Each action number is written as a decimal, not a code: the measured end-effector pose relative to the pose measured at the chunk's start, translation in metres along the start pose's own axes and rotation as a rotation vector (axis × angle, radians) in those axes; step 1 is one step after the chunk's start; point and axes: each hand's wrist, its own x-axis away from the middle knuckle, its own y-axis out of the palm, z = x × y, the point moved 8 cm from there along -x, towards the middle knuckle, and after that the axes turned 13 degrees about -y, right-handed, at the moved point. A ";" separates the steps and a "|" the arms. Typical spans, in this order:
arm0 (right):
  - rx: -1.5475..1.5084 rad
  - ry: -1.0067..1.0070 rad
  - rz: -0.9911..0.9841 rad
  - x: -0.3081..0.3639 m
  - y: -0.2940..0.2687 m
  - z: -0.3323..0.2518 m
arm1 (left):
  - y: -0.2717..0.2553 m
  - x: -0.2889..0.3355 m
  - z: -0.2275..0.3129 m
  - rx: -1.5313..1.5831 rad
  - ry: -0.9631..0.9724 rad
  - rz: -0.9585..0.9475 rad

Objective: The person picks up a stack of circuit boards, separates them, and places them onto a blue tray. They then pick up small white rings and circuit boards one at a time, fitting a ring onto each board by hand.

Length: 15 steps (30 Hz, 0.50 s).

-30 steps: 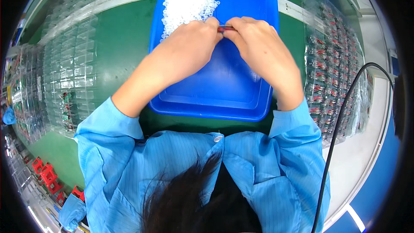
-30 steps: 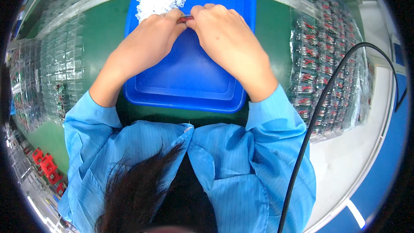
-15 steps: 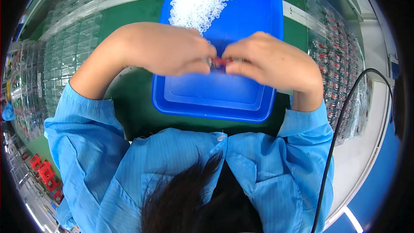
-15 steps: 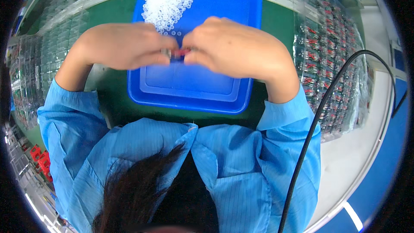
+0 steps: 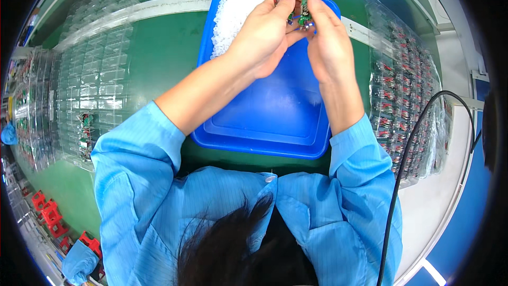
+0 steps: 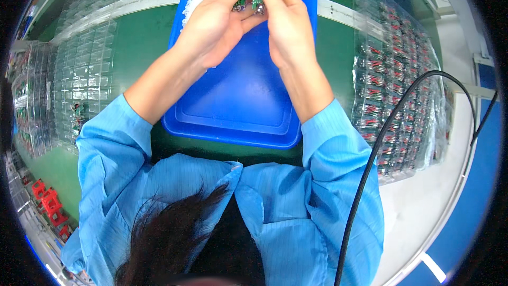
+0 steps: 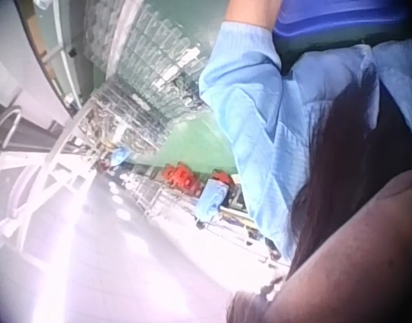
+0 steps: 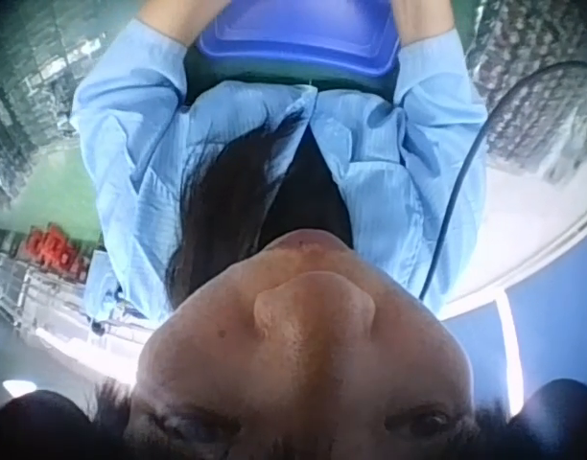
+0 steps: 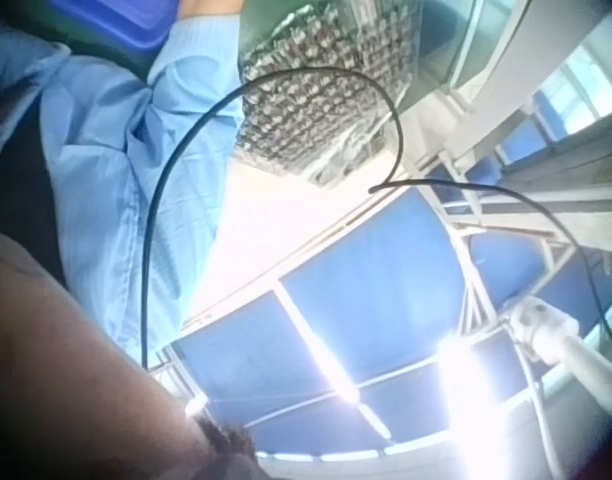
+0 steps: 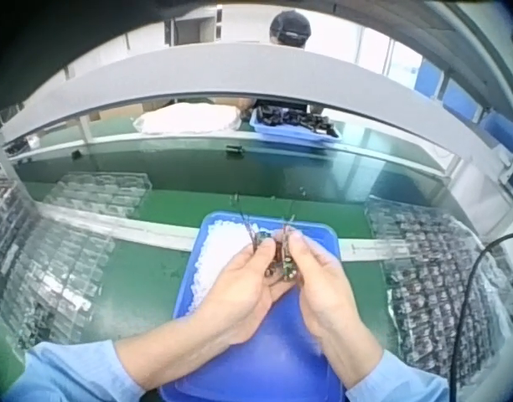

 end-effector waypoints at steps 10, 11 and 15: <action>0.357 -0.249 0.050 -0.011 -0.047 -0.026 | -0.004 -0.013 -0.004 -0.444 -0.216 -0.188; 0.301 -0.287 0.122 -0.021 -0.067 -0.038 | -0.007 -0.032 -0.009 -0.733 -0.143 -0.229; 0.116 -0.392 0.343 -0.030 -0.080 -0.060 | 0.022 -0.036 -0.009 -1.969 0.861 -0.098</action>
